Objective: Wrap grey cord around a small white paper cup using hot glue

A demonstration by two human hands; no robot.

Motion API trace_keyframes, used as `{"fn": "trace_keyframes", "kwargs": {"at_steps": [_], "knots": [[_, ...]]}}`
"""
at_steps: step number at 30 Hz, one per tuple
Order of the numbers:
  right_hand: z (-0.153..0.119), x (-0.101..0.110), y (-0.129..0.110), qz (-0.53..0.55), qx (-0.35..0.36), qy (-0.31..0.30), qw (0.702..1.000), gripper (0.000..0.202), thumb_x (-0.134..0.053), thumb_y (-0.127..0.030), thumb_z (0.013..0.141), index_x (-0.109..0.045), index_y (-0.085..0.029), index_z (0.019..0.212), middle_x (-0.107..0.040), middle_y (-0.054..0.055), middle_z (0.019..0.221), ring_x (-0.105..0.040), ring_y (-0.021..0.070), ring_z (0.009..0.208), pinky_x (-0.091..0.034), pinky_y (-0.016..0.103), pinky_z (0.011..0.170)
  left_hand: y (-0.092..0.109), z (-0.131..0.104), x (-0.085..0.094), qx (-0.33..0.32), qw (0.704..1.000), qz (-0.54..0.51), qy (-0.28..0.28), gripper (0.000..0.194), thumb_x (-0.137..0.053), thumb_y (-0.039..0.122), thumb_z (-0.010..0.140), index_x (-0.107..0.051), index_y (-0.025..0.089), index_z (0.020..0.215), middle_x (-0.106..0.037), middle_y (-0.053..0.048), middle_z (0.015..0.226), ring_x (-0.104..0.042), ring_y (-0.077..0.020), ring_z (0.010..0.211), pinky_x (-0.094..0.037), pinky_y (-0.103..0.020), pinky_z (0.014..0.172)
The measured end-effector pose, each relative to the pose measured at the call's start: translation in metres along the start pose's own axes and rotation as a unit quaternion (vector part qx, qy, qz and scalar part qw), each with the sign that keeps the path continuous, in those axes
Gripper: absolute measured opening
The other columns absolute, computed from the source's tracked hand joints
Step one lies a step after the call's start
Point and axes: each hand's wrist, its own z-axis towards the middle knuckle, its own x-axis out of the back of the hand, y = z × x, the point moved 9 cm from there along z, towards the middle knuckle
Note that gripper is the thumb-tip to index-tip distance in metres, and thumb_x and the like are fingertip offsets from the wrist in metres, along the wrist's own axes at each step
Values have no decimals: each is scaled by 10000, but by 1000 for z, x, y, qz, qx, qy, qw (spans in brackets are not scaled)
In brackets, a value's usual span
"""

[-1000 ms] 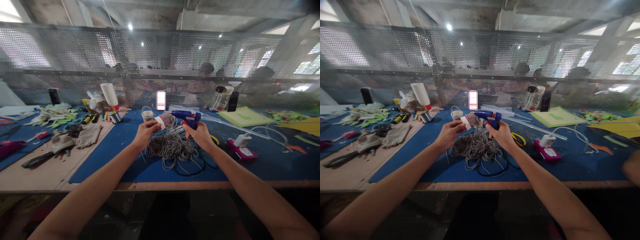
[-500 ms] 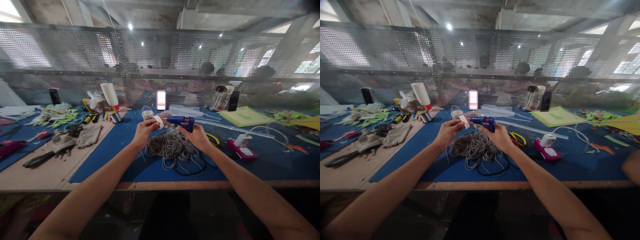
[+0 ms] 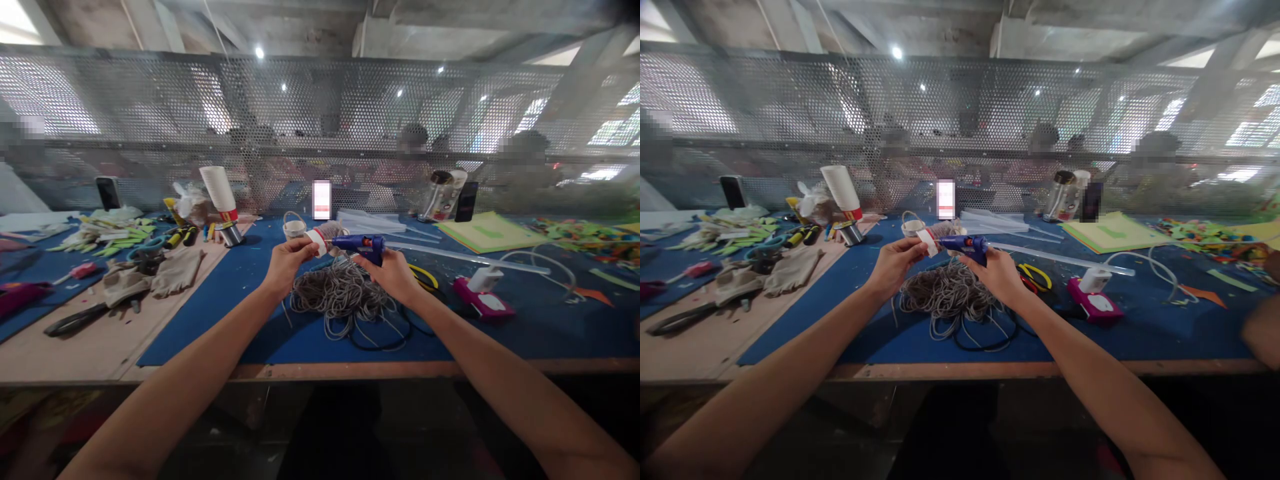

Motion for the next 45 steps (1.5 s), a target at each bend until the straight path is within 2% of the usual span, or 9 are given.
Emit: {"fn": "trace_keyframes", "kwargs": {"at_steps": [19,31,45], "knots": [[1,0,5,-12,1,7,1000,451,-550,-614,877,-722,-198,891,-629,35,561,-602,206,568,-385,300,571,0,-1,-1,11,1000,-3,-1,298,-860,349,635,-786,149,843,-719,-47,759,-624,-139,705,-493,-283,713],[0,0,3,-18,-3,0,1000,443,-553,-602,875,-725,-194,899,-641,42,572,-612,213,585,-389,302,587,-2,-1,0,16,1000,-15,1,248,-845,319,654,-790,160,836,-720,-42,764,-627,-136,705,-503,-281,719],[-1,2,-3,-19,0,0,1000,407,-566,-565,882,-722,-191,849,-630,37,552,-623,217,589,-409,307,610,-3,0,2,28,999,-34,5,323,-881,357,617,-782,149,844,-725,-45,789,-635,-139,730,-501,-277,745]]}}
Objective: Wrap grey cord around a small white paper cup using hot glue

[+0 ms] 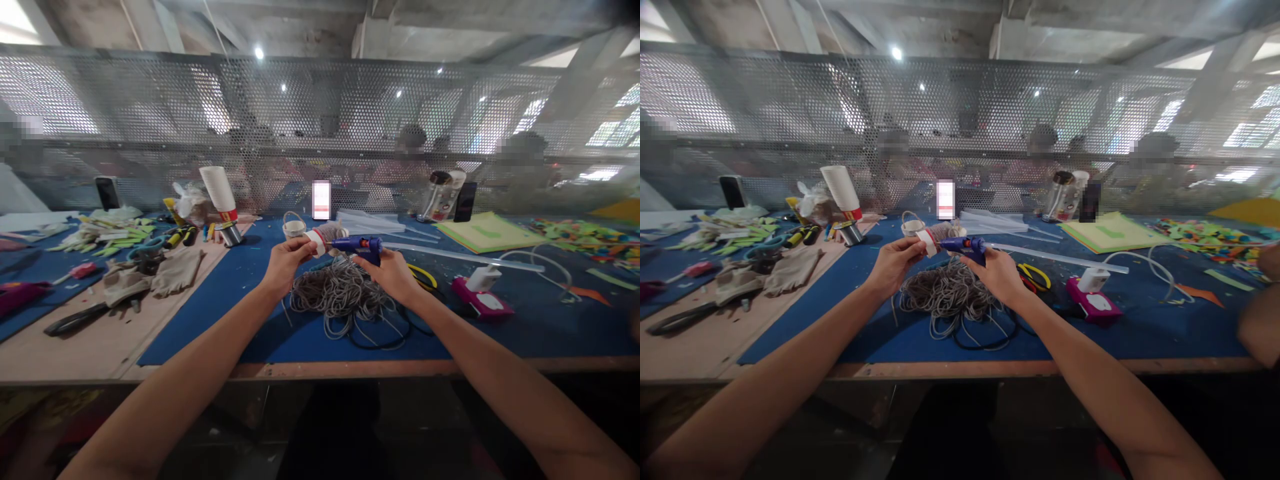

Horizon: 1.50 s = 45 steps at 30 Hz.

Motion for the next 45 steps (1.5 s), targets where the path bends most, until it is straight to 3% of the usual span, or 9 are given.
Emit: {"fn": "trace_keyframes", "kwargs": {"at_steps": [15,30,45], "knots": [[0,-1,1,-3,4,0,1000,401,-572,-566,883,-729,-197,878,-639,38,564,-638,229,608,-422,311,613,-2,0,-2,12,1000,11,-14,365,-885,383,608,-783,138,858,-721,-55,782,-626,-133,716,-486,-266,711],[1,1,4,-1,1,18,1000,430,-558,-600,879,-714,-200,859,-650,44,580,-638,220,604,-425,307,624,10,-4,-9,-62,994,84,-37,234,-823,311,687,-796,148,852,-715,-50,765,-611,-151,711,-509,-305,731],[1,2,0,-6,4,9,1000,413,-564,-567,887,-729,-189,902,-636,39,560,-630,222,591,-423,313,625,11,-3,-8,-71,992,100,-27,213,-801,306,707,-793,156,858,-712,-45,755,-606,-145,688,-499,-304,707]]}}
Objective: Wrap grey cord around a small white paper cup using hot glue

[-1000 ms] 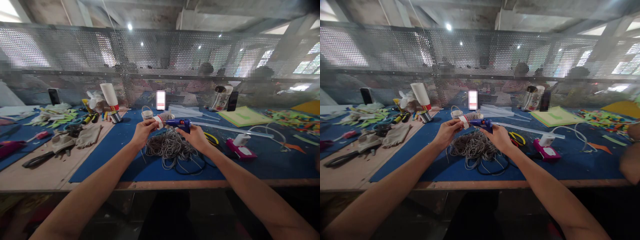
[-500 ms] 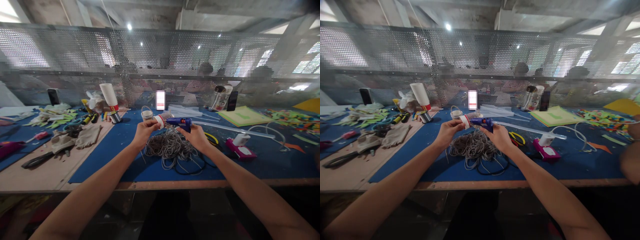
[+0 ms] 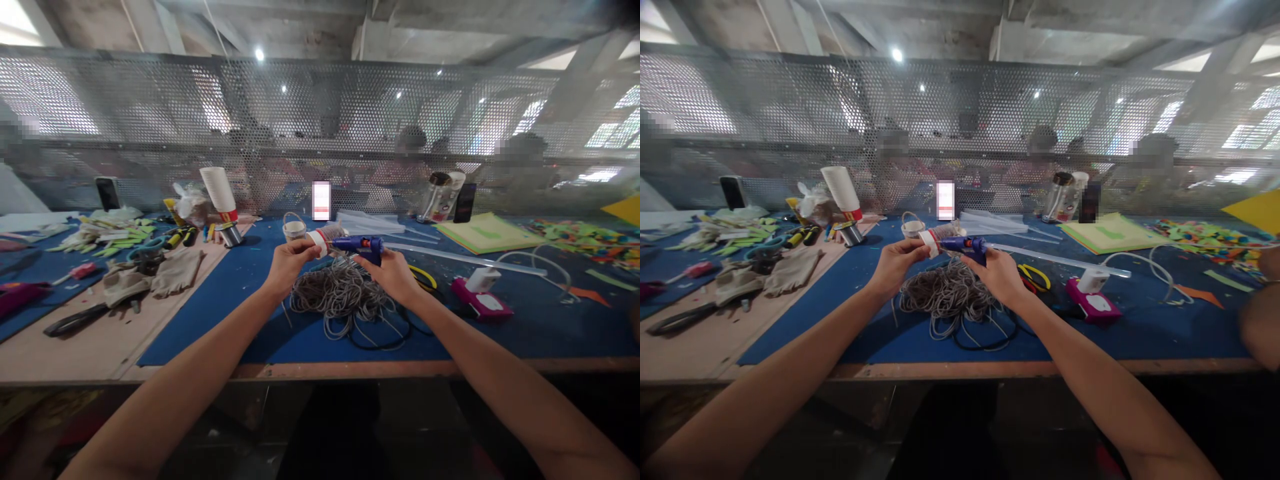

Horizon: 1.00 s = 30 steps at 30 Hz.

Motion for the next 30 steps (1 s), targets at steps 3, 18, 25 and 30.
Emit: {"fn": "trace_keyframes", "kwargs": {"at_steps": [3,18,25,30], "knots": [[0,0,0,-2,2,0,1000,414,-558,-566,892,-727,-188,896,-632,36,556,-622,217,583,-421,314,628,0,0,0,1,1000,1,1,209,-799,302,708,-793,162,863,-716,-43,759,-610,-143,694,-499,-297,710],[-2,2,-7,-84,55,36,994,454,-493,-569,941,-719,-201,1080,-707,60,675,-671,248,657,-408,309,629,4,-2,-2,2,1000,9,-2,214,-796,308,694,-784,143,828,-704,-41,740,-600,-149,692,-492,-303,714],[-2,0,-5,-117,61,41,990,473,-467,-581,952,-715,-203,1089,-752,91,809,-704,277,746,-405,316,633,7,-2,-2,0,1000,12,-1,195,-785,293,705,-786,147,835,-706,-34,728,-592,-138,677,-486,-291,704],[-2,-1,-5,-120,58,34,990,470,-474,-585,946,-718,-208,1084,-742,80,763,-691,264,700,-396,313,621,6,-2,-2,4,1000,5,2,183,-793,290,702,-785,152,821,-702,-33,716,-591,-134,666,-489,-294,697]]}}
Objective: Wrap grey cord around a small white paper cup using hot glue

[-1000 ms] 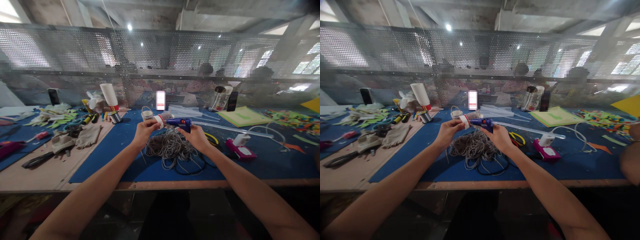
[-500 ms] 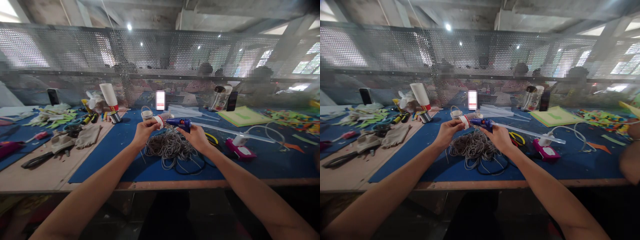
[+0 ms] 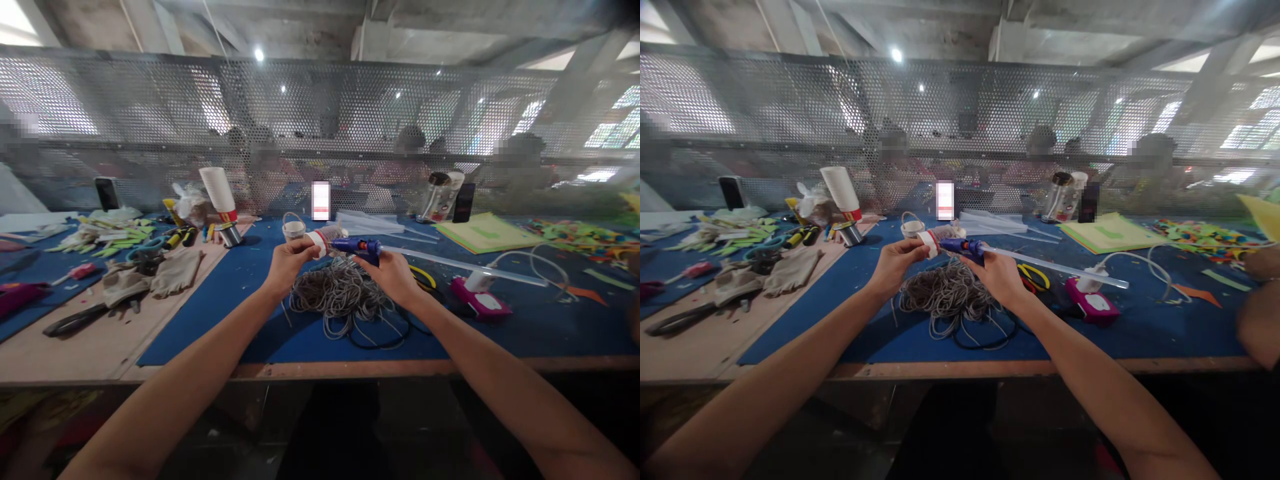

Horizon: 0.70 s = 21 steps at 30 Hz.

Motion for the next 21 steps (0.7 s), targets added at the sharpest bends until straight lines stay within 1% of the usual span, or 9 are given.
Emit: {"fn": "trace_keyframes", "kwargs": {"at_steps": [4,10,13,15,17,21], "knots": [[0,-1,0,3,0,-10,1000,476,-451,-579,956,-728,-196,1010,-729,82,733,-682,259,684,-402,314,624,-2,1,1,1,1000,-9,2,205,-801,293,701,-788,143,840,-706,-43,726,-596,-136,666,-493,-295,693],[0,-2,1,14,5,-5,1000,465,-463,-583,947,-724,-199,964,-734,89,777,-690,263,727,-417,319,644,-6,3,4,1,1000,-16,11,221,-813,320,695,-789,157,843,-711,-39,742,-601,-137,677,-490,-287,693],[0,-5,4,35,-14,-21,999,458,-494,-586,930,-716,-193,854,-696,73,663,-681,262,690,-428,328,653,-9,4,6,11,999,-28,15,249,-824,340,688,-787,155,851,-712,-39,753,-604,-135,689,-481,-279,701],[0,-7,6,72,-36,-38,996,437,-528,-587,910,-699,-194,824,-651,43,571,-662,242,627,-435,325,647,-12,5,7,24,999,-43,14,280,-837,355,676,-786,150,861,-709,-41,752,-604,-133,696,-473,-272,703],[0,-9,8,127,-63,-60,988,423,-557,-598,888,-682,-197,839,-619,10,517,-633,214,558,-439,315,624,-15,5,7,47,996,-68,17,315,-860,365,644,-783,142,852,-707,-42,747,-606,-132,702,-468,-266,701],[1,-9,8,248,-107,-103,957,412,-580,-607,868,-640,-199,870,-594,-29,472,-581,170,484,-436,289,576,-17,3,8,82,989,-116,31,376,-905,363,566,-775,121,823,-700,-46,733,-594,-117,677,-453,-248,663]]}}
